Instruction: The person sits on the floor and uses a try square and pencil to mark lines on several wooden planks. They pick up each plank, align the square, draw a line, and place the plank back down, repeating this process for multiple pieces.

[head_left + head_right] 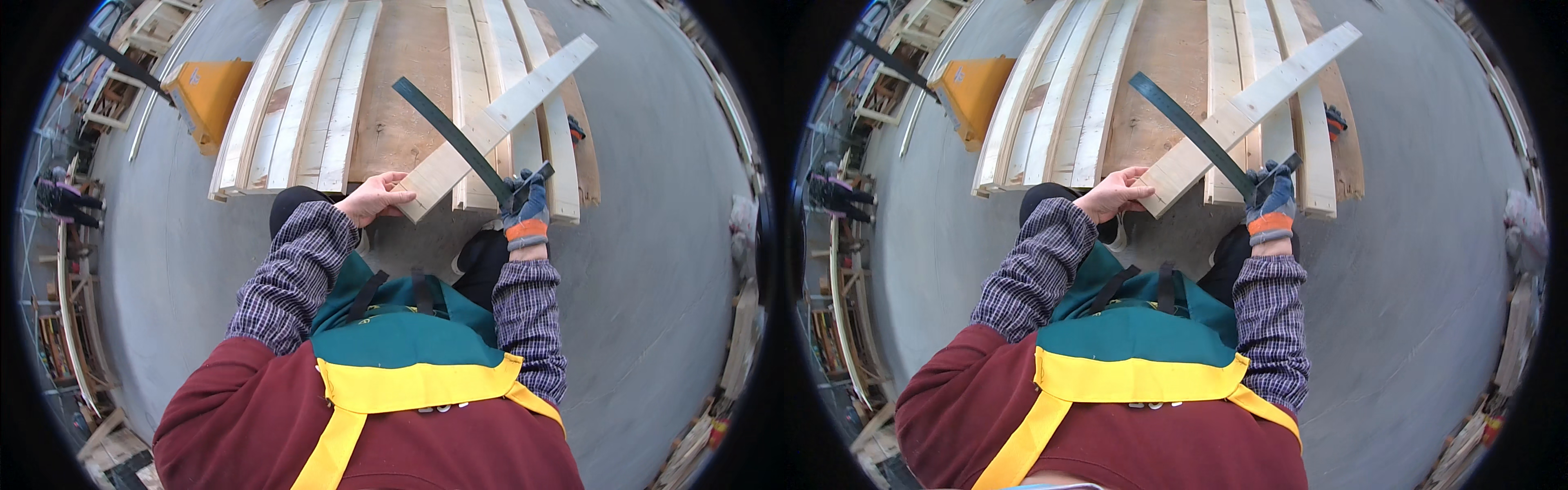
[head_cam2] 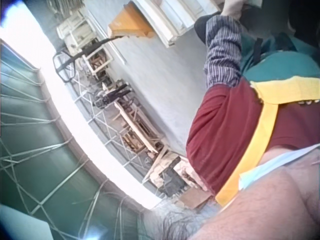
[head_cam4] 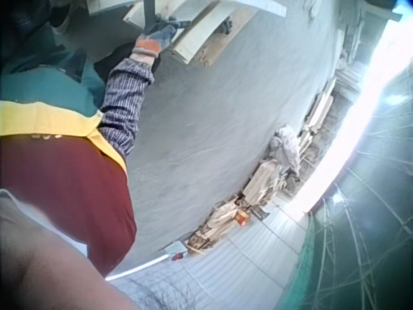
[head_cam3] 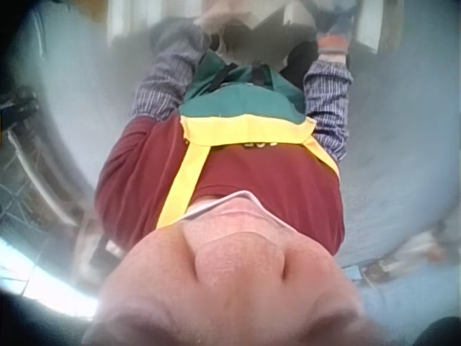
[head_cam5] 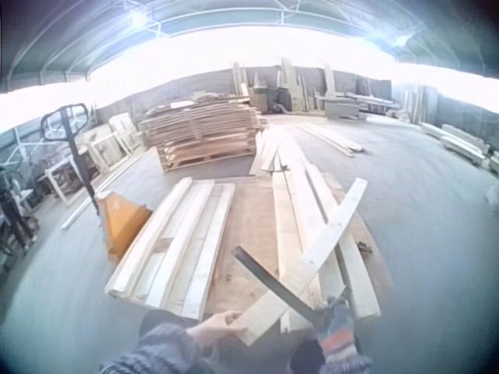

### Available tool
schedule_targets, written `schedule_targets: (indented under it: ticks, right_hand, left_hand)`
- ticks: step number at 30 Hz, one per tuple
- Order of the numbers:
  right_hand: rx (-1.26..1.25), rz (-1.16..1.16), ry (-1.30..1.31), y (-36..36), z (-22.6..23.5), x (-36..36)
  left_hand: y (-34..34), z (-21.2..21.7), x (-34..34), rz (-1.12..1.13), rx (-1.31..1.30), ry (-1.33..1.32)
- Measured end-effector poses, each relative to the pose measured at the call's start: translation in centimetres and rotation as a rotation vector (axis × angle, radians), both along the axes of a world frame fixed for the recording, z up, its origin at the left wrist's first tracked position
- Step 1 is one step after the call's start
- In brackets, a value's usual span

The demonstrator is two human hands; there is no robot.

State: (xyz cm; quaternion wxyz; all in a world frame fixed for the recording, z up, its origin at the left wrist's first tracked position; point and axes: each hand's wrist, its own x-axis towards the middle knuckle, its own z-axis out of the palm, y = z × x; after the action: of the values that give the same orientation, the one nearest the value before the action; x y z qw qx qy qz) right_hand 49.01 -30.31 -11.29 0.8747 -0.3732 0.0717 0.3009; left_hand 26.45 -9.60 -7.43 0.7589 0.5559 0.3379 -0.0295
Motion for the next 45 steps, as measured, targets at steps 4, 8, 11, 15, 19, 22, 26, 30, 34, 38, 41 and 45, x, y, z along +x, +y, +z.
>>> schedule_targets:
  ticks: [4,8,11,15,19,22,26,30,34,38,41,45]
  right_hand:
    - [-0.039,0.019,-0.024,-0.2,-0.3,0.1]
    - [-0.057,0.030,-0.009,-0.7,0.0,-0.1]
    - [-0.049,0.033,-0.044,-0.9,-0.1,-0.1]
    - [-0.101,0.027,-0.079,-1.0,-0.4,0.0]
    - [-0.047,0.046,-0.030,-1.0,-0.3,0.0]
    - [-0.074,0.046,-0.015,-0.7,0.1,-0.2]
    - [-0.102,0.065,-0.026,0.0,0.5,-0.4]
    - [-0.028,0.102,-0.006,0.6,0.3,-0.3]
    - [0.012,0.143,-0.005,1.0,0.2,-0.3]
    - [0.015,0.134,0.004,1.1,0.1,-0.4]
    - [0.067,0.177,-0.009,1.1,0.0,-0.4]
    - [-0.066,0.067,-0.053,1.3,0.0,-0.6]
  left_hand:
    - [1.0,-0.9,-1.1,0.133,-0.089,-0.134]
    - [2.8,-1.9,-1.6,0.415,-0.087,-0.191]
    - [4.7,-2.2,-1.6,0.540,-0.188,-0.265]
    - [6.0,-2.5,-0.9,0.672,-0.186,-0.301]
    - [6.4,-2.6,-0.5,0.726,-0.208,-0.310]
    - [6.6,-2.5,-0.4,0.744,-0.223,-0.291]
    - [6.6,-2.1,-0.5,0.750,-0.228,-0.276]
    - [6.4,-1.6,-0.5,0.741,-0.218,-0.262]
    - [6.4,-1.4,-0.5,0.737,-0.215,-0.274]
    - [6.3,-1.3,-0.4,0.742,-0.195,-0.257]
    - [5.6,-1.2,-0.5,0.678,-0.096,-0.196]
    - [2.1,-0.5,-1.7,0.425,0.000,-0.062]
